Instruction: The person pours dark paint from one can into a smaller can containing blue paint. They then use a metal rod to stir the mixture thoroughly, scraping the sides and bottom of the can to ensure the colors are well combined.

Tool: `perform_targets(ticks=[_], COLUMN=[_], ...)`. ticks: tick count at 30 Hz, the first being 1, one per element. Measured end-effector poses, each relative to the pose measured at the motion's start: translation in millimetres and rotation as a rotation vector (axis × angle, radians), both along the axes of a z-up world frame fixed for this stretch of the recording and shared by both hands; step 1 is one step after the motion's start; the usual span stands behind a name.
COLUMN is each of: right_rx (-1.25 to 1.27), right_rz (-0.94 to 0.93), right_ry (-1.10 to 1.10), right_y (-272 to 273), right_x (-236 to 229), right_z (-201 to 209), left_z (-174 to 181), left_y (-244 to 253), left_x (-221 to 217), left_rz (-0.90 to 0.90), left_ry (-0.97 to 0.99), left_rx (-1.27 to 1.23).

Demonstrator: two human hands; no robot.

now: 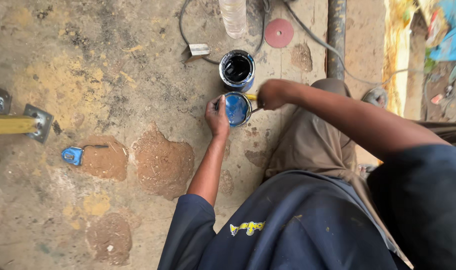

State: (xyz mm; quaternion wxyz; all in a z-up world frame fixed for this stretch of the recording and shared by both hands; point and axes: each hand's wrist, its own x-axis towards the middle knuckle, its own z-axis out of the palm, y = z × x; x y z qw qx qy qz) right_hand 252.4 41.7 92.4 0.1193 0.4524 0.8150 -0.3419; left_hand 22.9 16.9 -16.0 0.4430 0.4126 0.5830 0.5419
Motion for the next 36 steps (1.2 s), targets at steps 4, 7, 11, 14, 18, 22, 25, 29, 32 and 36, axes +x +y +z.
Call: perform_targets(ticks=[4,7,11,14,18,22,25,29,32,36], right_rx=[-0.005,0.106,0.165,0.105,0.176,0.162,0.107,0.170,0.206,0.189], right_rz=[-0.346,-0.575,-0.786,-0.854,-0.781,-0.722,-0.649,-0.557,-0.511,-0.380], right_ry=[0.189,0.324,0.576,0.588,0.600,0.502,0.330,0.273,0.248,0.087], right_y=[-74,-124,-147,-151,-152,-142,-129,-113,-99,-83], right_x=[19,9,6,17,20,29,31,32,29,23], right_z=[-21,-25,-22,-18,-1,14,19,19,23,40], left_z=[-10,-13,-13,-10,13,38,54,61,55,40], left_y=[0,-1,1,-2,-12,-27,-23,-10,-7,-11], left_x=[-2,-3,-7,-1,18,38,39,33,31,27], left_rz=[0.003,0.020,0.049,0.110,0.230,0.287,0.224,0.136,0.080,0.102], left_ry=[-0.075,0.013,-0.021,-0.006,-0.044,-0.083,-0.068,0.094,0.147,0.185], left_rx=[0.030,0.007,-0.029,-0.079,-0.157,-0.411,-0.406,-0.521,-0.504,-0.392])
